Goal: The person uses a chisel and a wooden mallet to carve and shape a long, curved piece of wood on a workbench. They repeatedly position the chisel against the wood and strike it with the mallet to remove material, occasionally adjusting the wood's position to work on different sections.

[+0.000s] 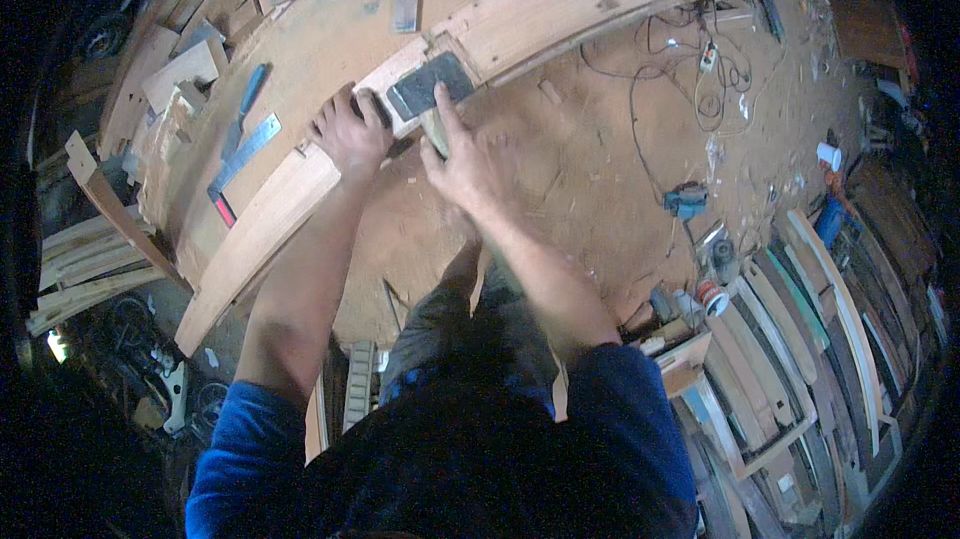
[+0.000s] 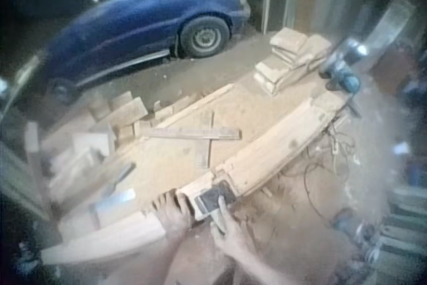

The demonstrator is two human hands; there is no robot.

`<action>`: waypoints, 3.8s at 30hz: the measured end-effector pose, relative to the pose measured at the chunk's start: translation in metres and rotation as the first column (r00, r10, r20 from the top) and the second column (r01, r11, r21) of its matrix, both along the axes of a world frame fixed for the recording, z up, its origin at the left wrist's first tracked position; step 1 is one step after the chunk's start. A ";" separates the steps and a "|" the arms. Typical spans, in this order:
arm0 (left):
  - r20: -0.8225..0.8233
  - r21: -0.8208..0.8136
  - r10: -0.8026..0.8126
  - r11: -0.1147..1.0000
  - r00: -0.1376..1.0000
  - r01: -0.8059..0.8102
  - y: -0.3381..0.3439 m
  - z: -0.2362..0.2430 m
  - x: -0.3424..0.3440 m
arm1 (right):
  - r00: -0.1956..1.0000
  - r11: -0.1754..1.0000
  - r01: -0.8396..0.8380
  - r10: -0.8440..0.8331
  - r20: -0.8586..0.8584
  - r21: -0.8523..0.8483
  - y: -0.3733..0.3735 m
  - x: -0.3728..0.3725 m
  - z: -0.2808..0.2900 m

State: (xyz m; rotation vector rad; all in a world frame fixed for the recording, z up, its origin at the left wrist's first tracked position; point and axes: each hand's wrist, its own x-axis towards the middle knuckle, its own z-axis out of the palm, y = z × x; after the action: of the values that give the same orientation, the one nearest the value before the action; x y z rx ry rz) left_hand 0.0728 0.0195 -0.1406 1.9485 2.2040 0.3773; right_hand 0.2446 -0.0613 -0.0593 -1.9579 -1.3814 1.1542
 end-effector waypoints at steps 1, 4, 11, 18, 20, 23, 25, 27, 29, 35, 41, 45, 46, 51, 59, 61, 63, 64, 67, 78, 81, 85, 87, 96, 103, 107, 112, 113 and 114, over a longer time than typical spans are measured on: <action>0.012 0.011 -0.010 1.000 1.000 0.010 0.000 0.000 0.000 | 1.000 0.997 0.022 -0.023 0.019 0.072 -0.002 -0.006 -0.005; 0.020 -0.032 -0.016 0.999 1.000 0.016 -0.002 -0.001 -0.006 | 0.996 0.977 -0.086 0.082 0.029 0.193 -0.012 -0.017 0.008; 0.000 0.026 -0.006 1.000 1.000 0.006 -0.002 -0.003 0.000 | 0.997 0.995 0.001 -0.009 0.078 0.100 -0.013 0.001 -0.022; 0.010 0.025 0.001 1.000 1.000 -0.001 -0.008 -0.002 -0.002 | 0.785 0.899 0.428 -0.420 -0.455 -0.092 -0.017 0.062 0.000; 0.017 0.056 0.003 0.998 1.000 -0.004 -0.003 -0.004 -0.004 | 0.854 0.927 0.372 -0.362 -0.373 -0.047 -0.006 0.095 0.008; 0.062 -0.003 0.021 1.000 0.998 -0.021 -0.001 0.007 0.001 | 0.904 0.937 0.349 -0.343 -0.256 -0.026 0.010 0.099 0.030; 0.054 -0.005 0.031 1.000 0.998 -0.031 0.000 0.007 0.003 | 0.923 0.954 0.285 -0.299 -0.243 -0.092 0.019 0.095 0.020; 0.052 -0.002 0.028 1.000 0.998 -0.027 0.001 0.004 0.003 | 0.933 0.962 0.139 -0.207 -0.295 -0.236 0.024 0.090 -0.016; 0.044 0.006 0.023 1.000 0.999 -0.023 0.000 -0.001 -0.001 | 0.944 0.969 0.136 -0.190 -0.269 -0.206 0.026 0.099 -0.023; 0.041 -0.033 0.037 0.999 0.998 -0.036 0.002 0.004 0.003 | 0.979 0.989 0.149 -0.146 -0.140 0.013 0.027 0.104 -0.030; 0.016 0.032 0.025 0.999 1.000 -0.026 -0.001 -0.004 -0.004 | 0.921 0.956 0.117 -0.206 -0.331 -0.270 0.048 0.116 -0.006; 0.069 -0.072 0.015 0.997 0.997 -0.010 0.004 0.007 0.004 | 0.971 0.996 0.046 -0.061 -0.233 -0.072 0.040 0.127 -0.032; 0.054 -0.086 0.020 0.996 0.998 -0.015 0.004 0.006 0.003 | 0.958 0.980 0.018 -0.073 -0.277 -0.196 0.042 0.119 -0.028; 0.023 -0.051 -0.050 0.997 0.998 0.051 -0.004 0.004 0.002 | 0.945 0.962 -0.007 -0.084 -0.317 -0.274 -0.001 0.128 -0.016; -0.129 0.192 -0.554 0.800 0.822 0.569 -0.015 0.036 0.112 | 0.866 0.854 0.277 -0.421 -0.271 -0.441 -0.085 0.189 0.036; 0.064 0.030 -0.735 0.678 0.675 0.735 -0.043 0.035 0.092 | 0.867 0.853 0.274 -0.419 -0.270 -0.445 -0.100 0.207 0.035; 0.209 -0.120 -0.712 0.662 0.671 0.740 -0.046 0.044 0.084 | 0.863 0.865 0.268 -0.411 -0.293 -0.425 -0.106 0.213 0.036; 0.239 -0.204 -0.623 0.718 0.745 0.665 -0.042 0.051 0.084 | 0.860 0.861 0.266 -0.415 -0.297 -0.433 -0.105 0.216 0.035; 0.250 -0.075 -0.326 0.932 0.912 0.354 -0.014 0.054 0.100 | 0.855 0.862 0.258 -0.414 -0.312 -0.437 -0.090 0.211 0.042; 0.377 0.055 -0.255 0.966 0.891 0.253 -0.003 0.017 0.065 | 0.982 0.982 0.107 -0.079 -0.169 0.158 0.017 0.138 0.017; 0.305 0.107 -0.151 0.987 0.940 0.124 0.002 0.034 0.065 | 0.993 0.999 0.020 -0.015 -0.113 0.042 0.029 0.134 0.000; 0.282 0.147 -0.091 0.988 0.955 0.050 -0.001 0.025 0.051 | 0.993 0.980 -0.115 0.110 0.039 0.164 0.028 0.129 -0.025; 0.284 0.139 -0.098 0.988 0.954 0.060 -0.003 0.022 0.049 | 0.995 0.965 -0.083 0.065 0.078 0.248 0.028 0.127 -0.020; 0.441 0.167 -0.402 0.915 0.802 0.366 0.003 0.044 0.105 | 0.982 0.970 -0.035 -0.012 -0.191 -0.241 0.021 0.143 0.004; 0.411 -0.048 -0.563 0.772 0.717 0.634 -0.051 0.057 0.095 | 0.906 0.900 0.268 -0.356 -0.227 -0.344 -0.010 0.199 0.049; 0.132 0.126 -0.454 0.889 0.881 0.439 -0.028 0.062 0.108 | 0.937 0.931 0.192 -0.268 -0.223 -0.311 -0.007 0.209 0.056; 0.557 -0.172 -0.488 0.724 0.672 0.668 -0.006 0.118 0.067 | 0.954 0.940 0.114 -0.193 -0.228 -0.321 -0.016 0.199 0.063; 0.546 -0.085 -0.443 0.816 0.711 0.572 0.003 0.116 0.048 | 0.951 0.942 0.100 -0.185 -0.247 -0.319 -0.016 0.191 0.068; 0.538 0.001 -0.389 0.887 0.748 0.461 0.012 0.110 0.027 | 0.954 0.934 0.099 -0.187 -0.234 -0.345 -0.017 0.180 0.074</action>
State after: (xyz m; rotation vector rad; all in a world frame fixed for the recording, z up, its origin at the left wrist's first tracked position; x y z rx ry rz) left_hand 0.0995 0.0313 -0.0304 1.9084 1.3581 0.5871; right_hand 0.4247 -0.0778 0.0145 -1.9940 -0.9368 1.5895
